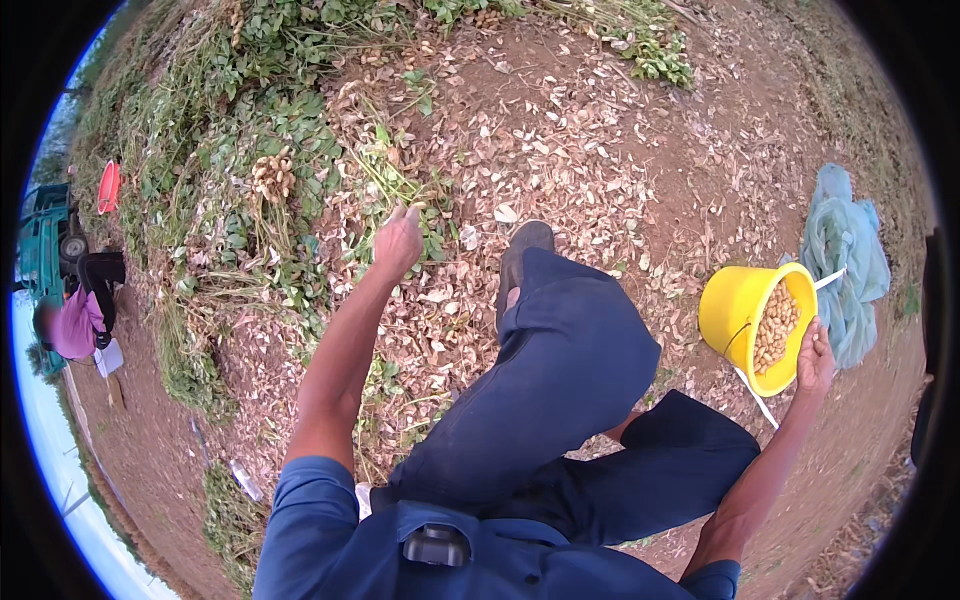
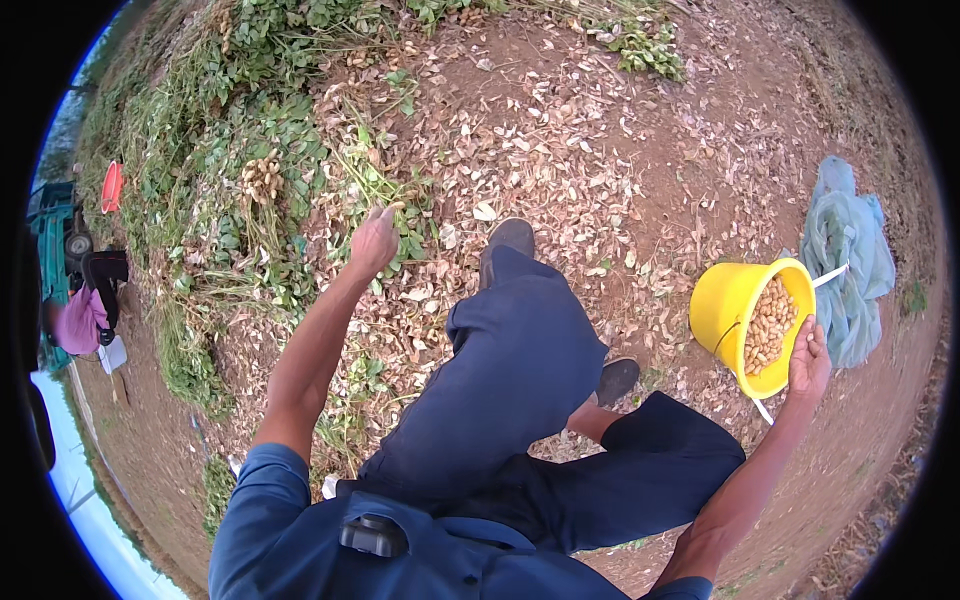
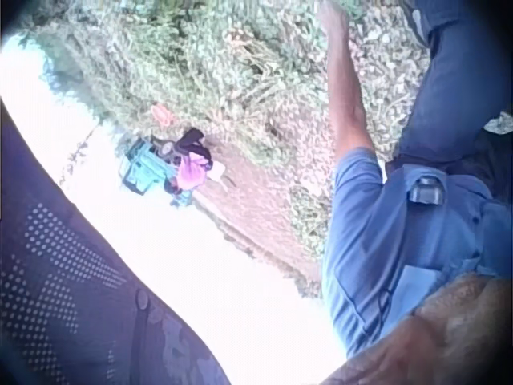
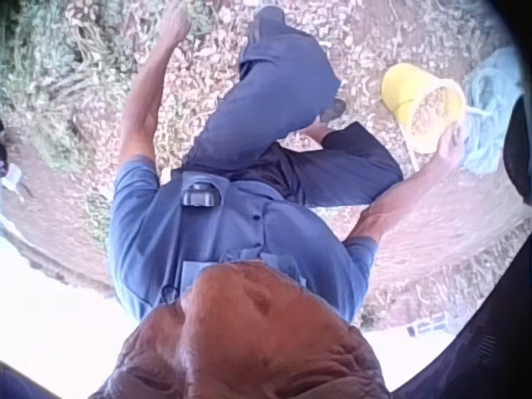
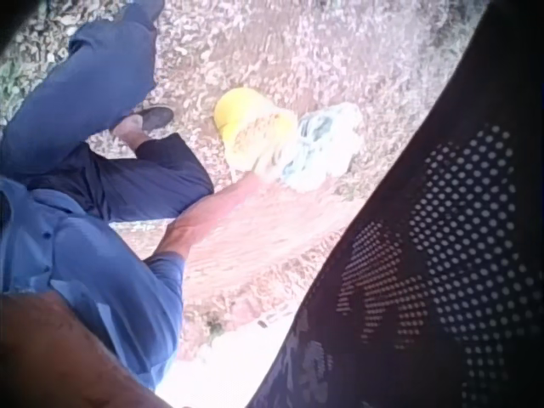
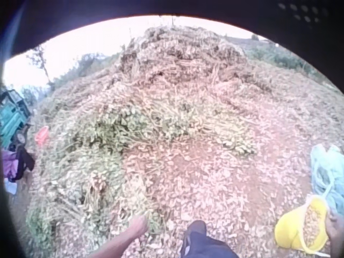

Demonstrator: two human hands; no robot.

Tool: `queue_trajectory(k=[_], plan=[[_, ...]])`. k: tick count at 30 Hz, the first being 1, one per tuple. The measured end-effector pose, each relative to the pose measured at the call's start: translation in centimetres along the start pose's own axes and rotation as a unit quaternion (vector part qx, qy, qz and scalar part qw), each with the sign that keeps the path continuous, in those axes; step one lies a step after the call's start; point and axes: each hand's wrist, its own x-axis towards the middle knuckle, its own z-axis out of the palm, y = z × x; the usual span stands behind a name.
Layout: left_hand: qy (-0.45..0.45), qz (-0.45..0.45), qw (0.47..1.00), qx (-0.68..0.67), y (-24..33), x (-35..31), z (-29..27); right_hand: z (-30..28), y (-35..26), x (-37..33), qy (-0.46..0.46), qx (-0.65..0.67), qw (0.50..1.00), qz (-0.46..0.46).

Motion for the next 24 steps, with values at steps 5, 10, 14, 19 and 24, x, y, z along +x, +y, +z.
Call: queue_trajectory(k=[5,10,14,19,24], plan=[[-0.048,-0.001,0.996,0.081,-0.5,4.7,2.4,3.2,0.6,-2.2,-0.001,-0.046,0.999,0.000],[-0.092,0.005,0.991,0.101,-0.6,6.0,2.5,4.7,1.1,-3.0,-0.034,-0.130,0.991,-0.002],[-0.016,0.089,0.992,0.091,-2.3,5.8,3.5,5.6,1.5,-2.7,-0.038,-0.161,0.986,-0.005],[-0.123,0.148,0.978,0.078,-1.0,5.8,3.9,7.0,2.1,-2.9,-0.051,-0.181,0.982,0.008],[-0.107,-0.120,0.983,-0.093,1.0,6.6,6.4,8.3,2.9,-3.0,-0.048,-0.194,0.980,0.003]])
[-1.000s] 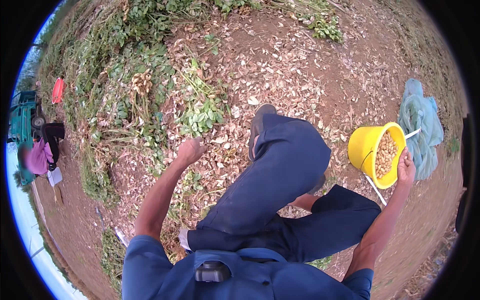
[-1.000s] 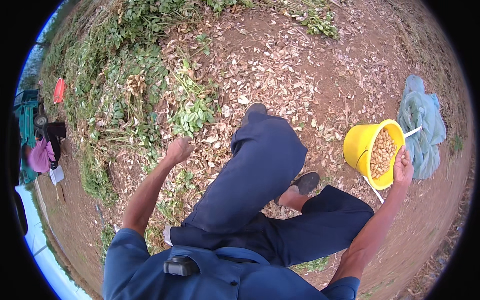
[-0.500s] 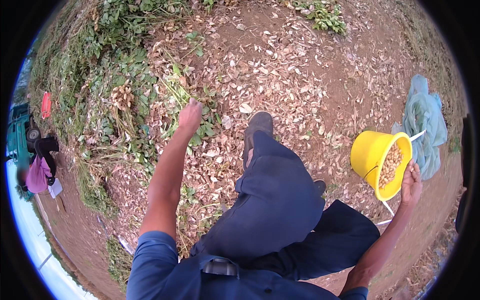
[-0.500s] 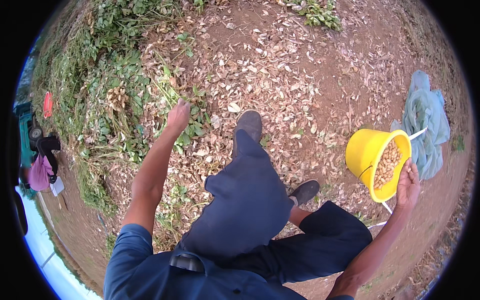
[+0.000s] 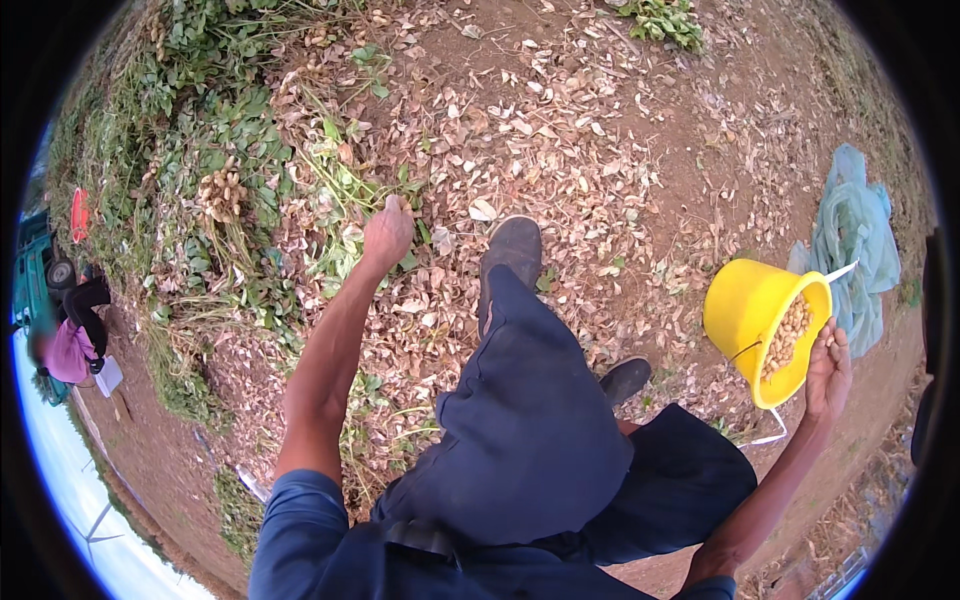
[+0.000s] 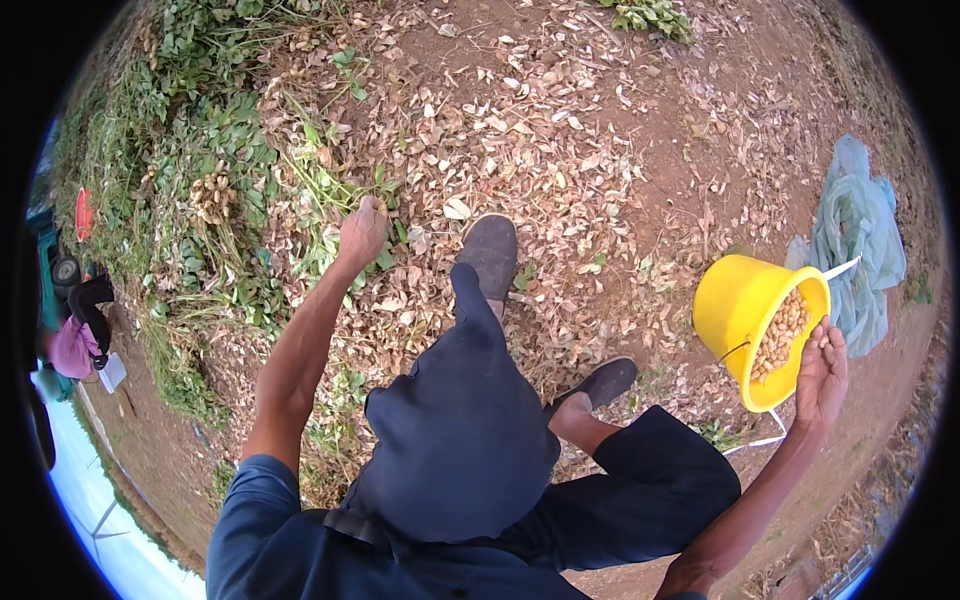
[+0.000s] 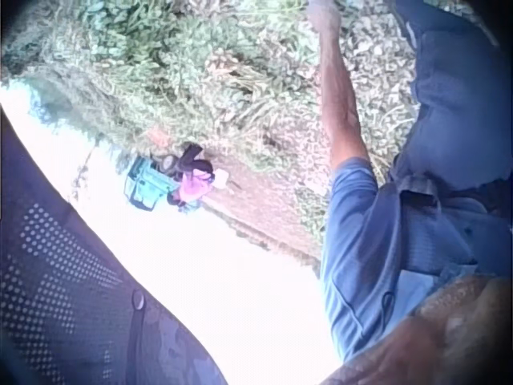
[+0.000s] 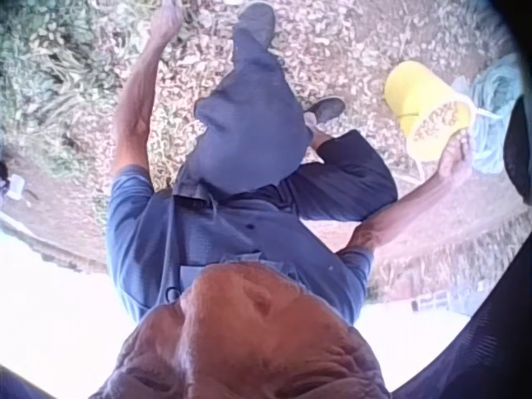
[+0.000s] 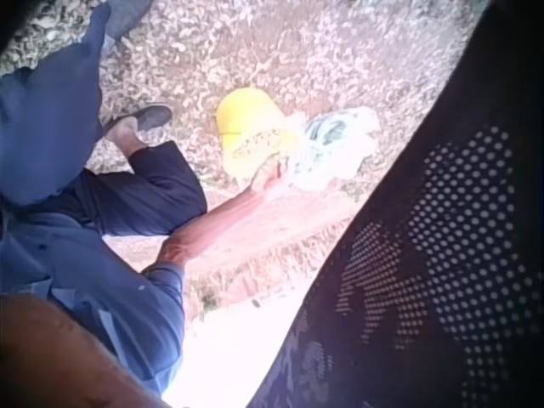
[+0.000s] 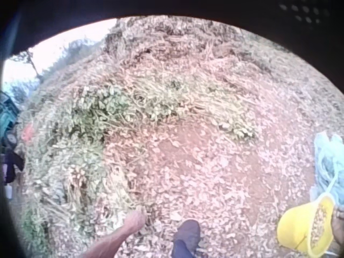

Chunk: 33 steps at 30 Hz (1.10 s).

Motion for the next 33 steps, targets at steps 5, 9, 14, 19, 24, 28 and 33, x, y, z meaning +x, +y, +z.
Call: queue_trajectory(k=[5,9,14,19,24,28,33], plan=[[-0.118,0.110,0.949,-0.271,3.8,-3.5,0.6,2.7,0.0,-1.0,0.008,0.001,1.000,0.005],[-0.173,0.132,0.936,-0.275,8.0,-7.9,-1.6,5.6,0.2,-2.0,-0.031,-0.023,0.999,0.012],[-0.218,0.172,0.848,-0.451,10.7,-10.2,-3.8,12.6,1.9,-4.8,-0.112,-0.031,0.993,0.006],[-0.228,0.217,0.751,-0.581,17.8,-11.9,-10.6,18.1,3.7,-8.0,-0.208,0.056,0.973,0.086],[-0.277,0.265,0.664,-0.642,24.7,-13.5,-16.0,22.1,6.5,-11.7,-0.229,-0.026,0.969,0.088],[-0.323,0.295,0.676,-0.594,29.5,-16.9,-19.0,23.4,7.3,-13.7,-0.282,-0.074,0.954,0.075],[-0.382,0.321,0.714,-0.491,33.9,-20.6,-21.3,23.5,6.9,-14.6,-0.351,-0.054,0.935,0.020]])
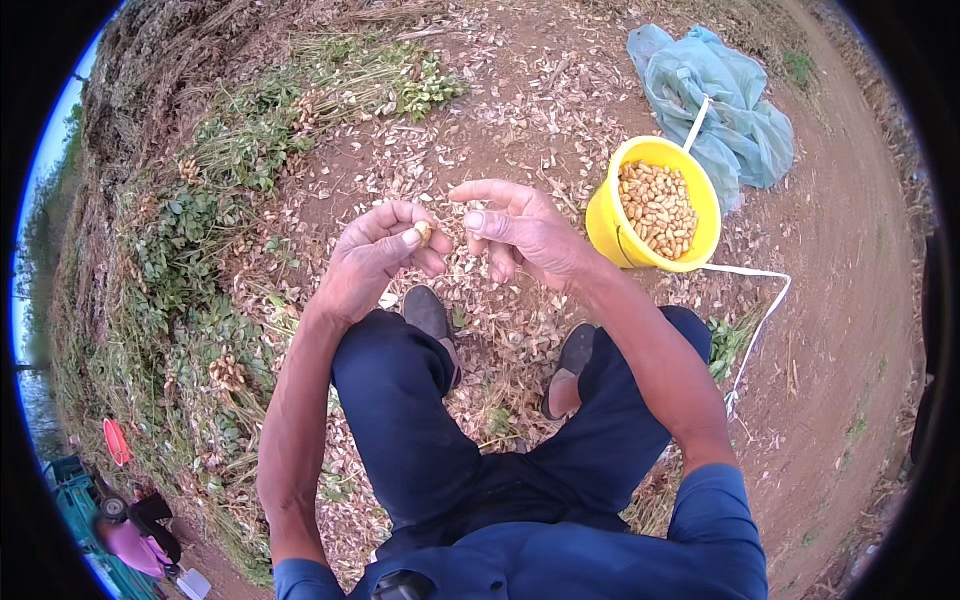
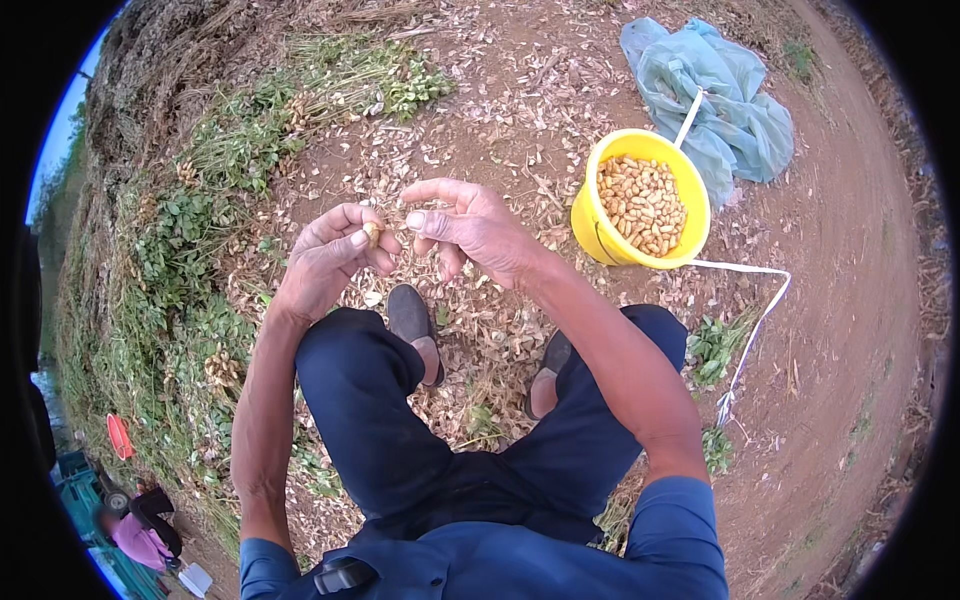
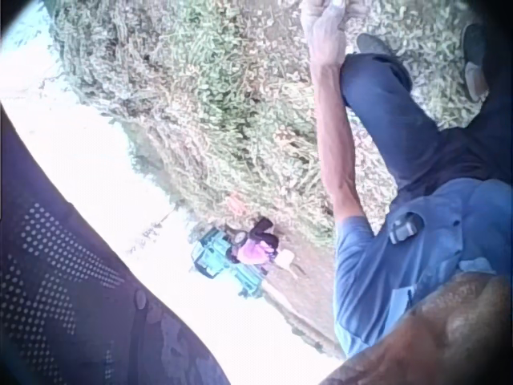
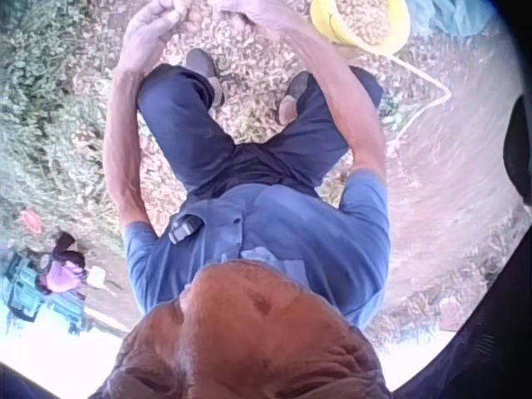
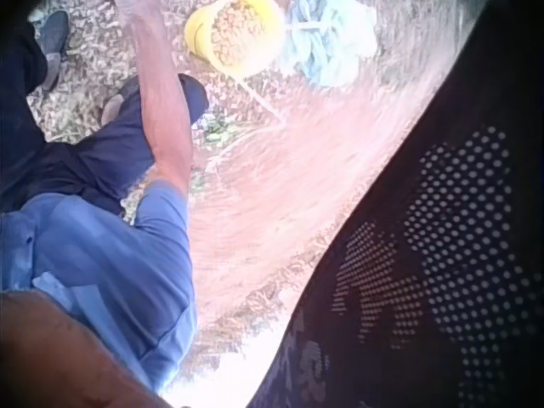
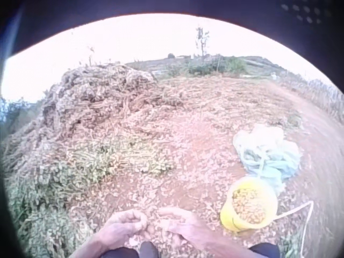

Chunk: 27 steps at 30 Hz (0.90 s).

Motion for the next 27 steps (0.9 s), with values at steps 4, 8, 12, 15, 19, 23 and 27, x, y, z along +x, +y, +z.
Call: queue_trajectory(k=[4,8,12,15,19,23,27], plan=[[-0.019,0.003,0.999,0.045,2.3,1.0,3.4,-0.3,-1.3,-0.6,-0.015,-0.004,1.000,-0.020],[0.010,0.011,0.996,0.084,2.9,2.4,5.0,-0.9,-1.7,-1.1,-0.014,-0.040,0.998,-0.040],[0.080,0.023,0.984,0.156,2.4,3.7,5.7,-1.2,-1.6,-1.5,-0.019,-0.073,0.995,-0.061],[0.174,0.095,0.889,0.413,1.1,4.2,7.2,-1.8,-1.6,-1.3,-0.005,-0.140,0.984,-0.111],[0.315,0.147,0.770,0.534,1.6,5.5,4.6,-1.2,-2.6,-1.8,-0.090,-0.100,0.988,-0.073],[0.249,-0.010,0.953,0.171,1.9,5.1,2.8,-1.8,-2.3,-1.5,-0.077,0.131,0.987,-0.058],[0.099,-0.093,0.988,-0.067,1.1,4.4,3.8,-2.3,-2.4,-1.3,-0.060,0.200,0.976,-0.057]])
